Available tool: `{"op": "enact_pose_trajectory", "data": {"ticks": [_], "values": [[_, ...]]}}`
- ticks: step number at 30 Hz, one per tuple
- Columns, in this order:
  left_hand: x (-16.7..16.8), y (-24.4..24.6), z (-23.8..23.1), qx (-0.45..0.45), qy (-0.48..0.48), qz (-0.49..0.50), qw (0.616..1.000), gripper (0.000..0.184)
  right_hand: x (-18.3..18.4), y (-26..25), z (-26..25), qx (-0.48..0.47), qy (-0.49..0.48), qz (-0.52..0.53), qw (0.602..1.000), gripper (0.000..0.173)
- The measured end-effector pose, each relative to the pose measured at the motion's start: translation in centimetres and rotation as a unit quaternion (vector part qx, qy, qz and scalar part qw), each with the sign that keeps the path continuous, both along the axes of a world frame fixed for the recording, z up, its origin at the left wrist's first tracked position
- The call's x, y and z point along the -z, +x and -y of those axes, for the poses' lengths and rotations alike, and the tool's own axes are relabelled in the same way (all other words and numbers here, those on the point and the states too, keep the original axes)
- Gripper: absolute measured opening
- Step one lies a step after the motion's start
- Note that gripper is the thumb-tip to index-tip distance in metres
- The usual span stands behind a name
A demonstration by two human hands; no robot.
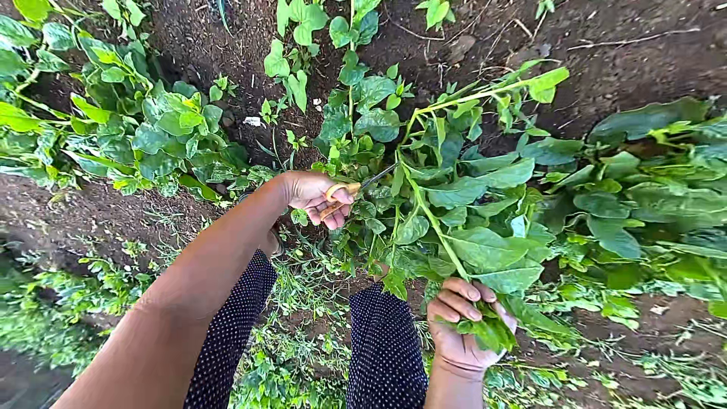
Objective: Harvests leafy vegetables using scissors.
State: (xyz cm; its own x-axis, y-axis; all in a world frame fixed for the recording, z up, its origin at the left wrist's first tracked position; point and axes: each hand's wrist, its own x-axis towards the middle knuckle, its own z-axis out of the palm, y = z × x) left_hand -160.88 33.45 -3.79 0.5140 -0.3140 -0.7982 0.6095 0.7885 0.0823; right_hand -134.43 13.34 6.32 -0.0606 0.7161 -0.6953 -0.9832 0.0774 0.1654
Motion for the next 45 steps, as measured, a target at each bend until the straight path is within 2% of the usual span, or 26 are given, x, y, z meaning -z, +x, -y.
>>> {"op": "enact_pose_trajectory", "data": {"ticks": [5, 9, 13, 19, 24, 29, 33, 41, 45], "values": [[-2.2, 0.5, 0.4, 0.09, 0.069, 0.004, 0.994, 0.03, 0.0, -0.4, -0.6, -0.024, 0.019, 0.002, 1.0, 0.02], [-3.0, 2.1, -1.2, 0.18, 0.105, -0.042, 0.977, 0.034, -0.1, -0.7, -0.8, -0.043, 0.034, 0.019, 0.998, 0.02], [-3.4, 3.2, -3.0, 0.236, 0.127, -0.042, 0.962, 0.039, 0.1, -1.0, -0.6, -0.055, 0.042, 0.039, 0.997, 0.021], [-3.2, 4.6, -4.6, 0.214, 0.089, -0.083, 0.969, 0.043, 0.3, -1.8, -0.6, -0.087, 0.051, 0.075, 0.992, 0.021], [-3.6, 5.9, -6.2, 0.266, 0.104, -0.115, 0.951, 0.041, 0.4, -2.0, -0.6, -0.087, 0.052, 0.084, 0.991, 0.02], [-3.3, 6.3, -6.3, 0.243, 0.101, -0.115, 0.958, 0.037, 0.3, -2.4, -0.9, -0.124, 0.038, 0.131, 0.983, 0.018], [-3.0, 5.5, -6.0, 0.243, 0.096, -0.083, 0.962, 0.03, 0.5, -2.6, -1.0, -0.14, 0.045, 0.135, 0.98, 0.018], [-2.1, 4.9, -5.8, 0.269, 0.134, -0.072, 0.951, 0.03, 0.5, -2.5, -1.2, -0.141, 0.064, 0.129, 0.98, 0.02], [-3.7, 0.3, -7.2, 0.26, 0.142, -0.085, 0.951, 0.033, 0.4, -1.8, -1.6, -0.069, 0.105, 0.059, 0.99, 0.021]]}}
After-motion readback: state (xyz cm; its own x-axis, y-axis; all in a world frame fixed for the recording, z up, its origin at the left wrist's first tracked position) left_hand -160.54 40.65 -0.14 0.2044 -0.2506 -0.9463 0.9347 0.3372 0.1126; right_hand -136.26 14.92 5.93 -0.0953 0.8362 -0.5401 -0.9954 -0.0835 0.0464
